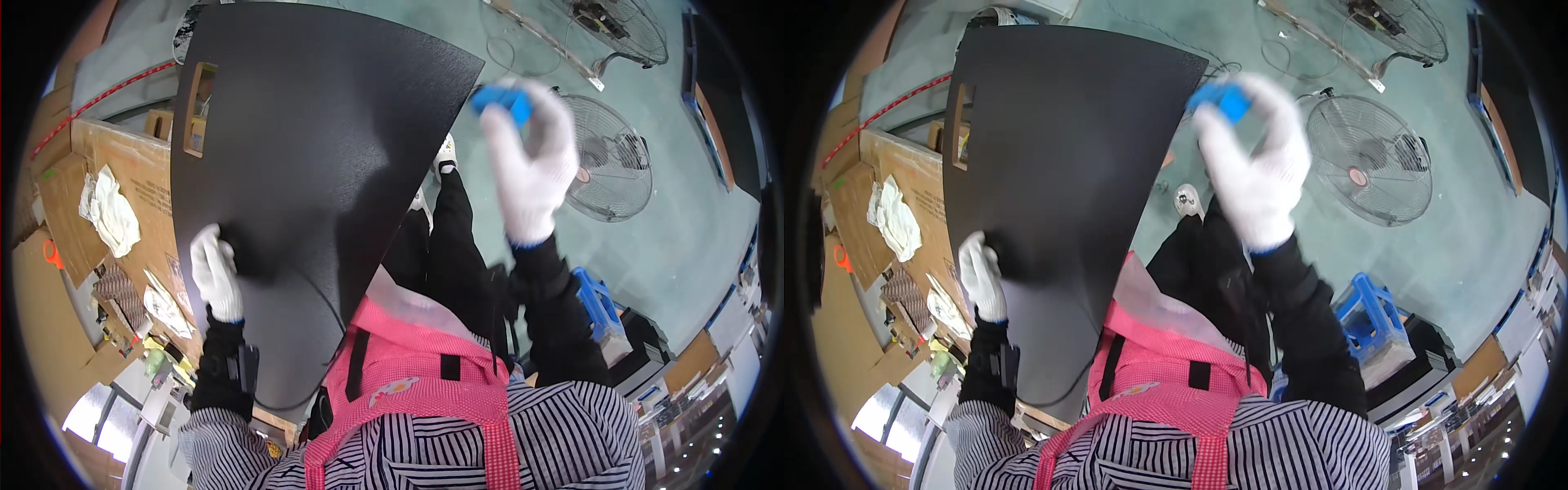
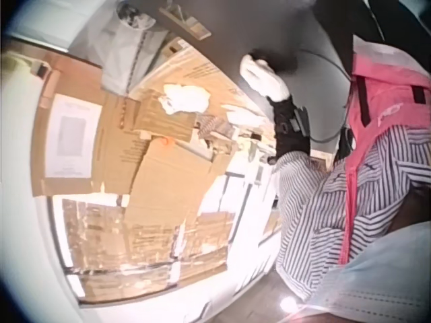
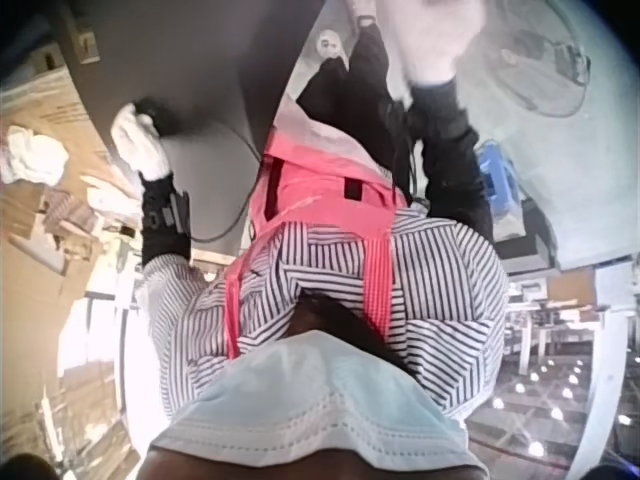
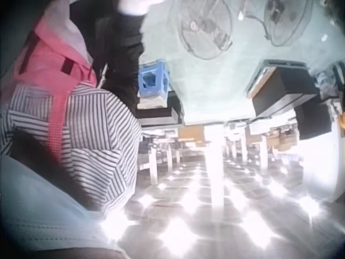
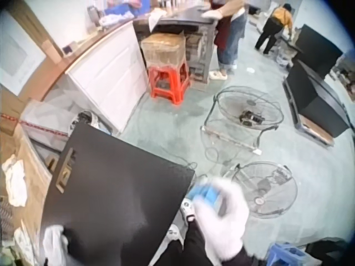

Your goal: Finishing, wiping, and stacking furniture panels in a manufacturing environment.

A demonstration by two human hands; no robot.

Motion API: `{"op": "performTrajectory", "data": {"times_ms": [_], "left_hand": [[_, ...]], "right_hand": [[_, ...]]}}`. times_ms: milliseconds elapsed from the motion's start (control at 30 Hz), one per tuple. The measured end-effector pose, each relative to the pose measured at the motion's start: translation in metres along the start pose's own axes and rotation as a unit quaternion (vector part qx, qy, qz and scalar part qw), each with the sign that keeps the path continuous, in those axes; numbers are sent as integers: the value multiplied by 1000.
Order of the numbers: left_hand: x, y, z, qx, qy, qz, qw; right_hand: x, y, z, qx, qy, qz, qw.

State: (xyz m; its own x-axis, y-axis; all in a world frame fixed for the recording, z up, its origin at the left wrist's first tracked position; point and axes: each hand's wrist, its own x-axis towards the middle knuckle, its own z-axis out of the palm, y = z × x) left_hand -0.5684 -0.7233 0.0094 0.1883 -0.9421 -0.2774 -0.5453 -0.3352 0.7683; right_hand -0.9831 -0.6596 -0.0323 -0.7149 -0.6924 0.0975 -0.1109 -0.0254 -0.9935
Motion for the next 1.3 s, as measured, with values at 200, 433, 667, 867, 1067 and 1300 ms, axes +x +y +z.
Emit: {"op": "performTrajectory", "data": {"times_ms": [200, 433, 667, 867, 1067, 1300], "left_hand": [[-75, -96, -89, 142, -53, 86, 985], [-126, -140, -122, 246, -73, 206, 944], [-127, -144, -110, 299, -13, 272, 915], [-127, -147, -100, 268, 24, 281, 921], [-126, -153, -99, 153, 21, 278, 948], [-119, -152, -91, 199, 66, 322, 923]], "right_hand": [[31, 12, -1, -88, 16, -83, 992], [-129, -37, 8, -131, -167, -120, 970], [-83, -3, 3, -92, -18, -102, 990], [-136, -14, 14, -108, -91, -150, 979], [-264, -50, 21, -35, -495, -86, 864], [-210, -26, 32, -53, -48, -142, 987]]}}
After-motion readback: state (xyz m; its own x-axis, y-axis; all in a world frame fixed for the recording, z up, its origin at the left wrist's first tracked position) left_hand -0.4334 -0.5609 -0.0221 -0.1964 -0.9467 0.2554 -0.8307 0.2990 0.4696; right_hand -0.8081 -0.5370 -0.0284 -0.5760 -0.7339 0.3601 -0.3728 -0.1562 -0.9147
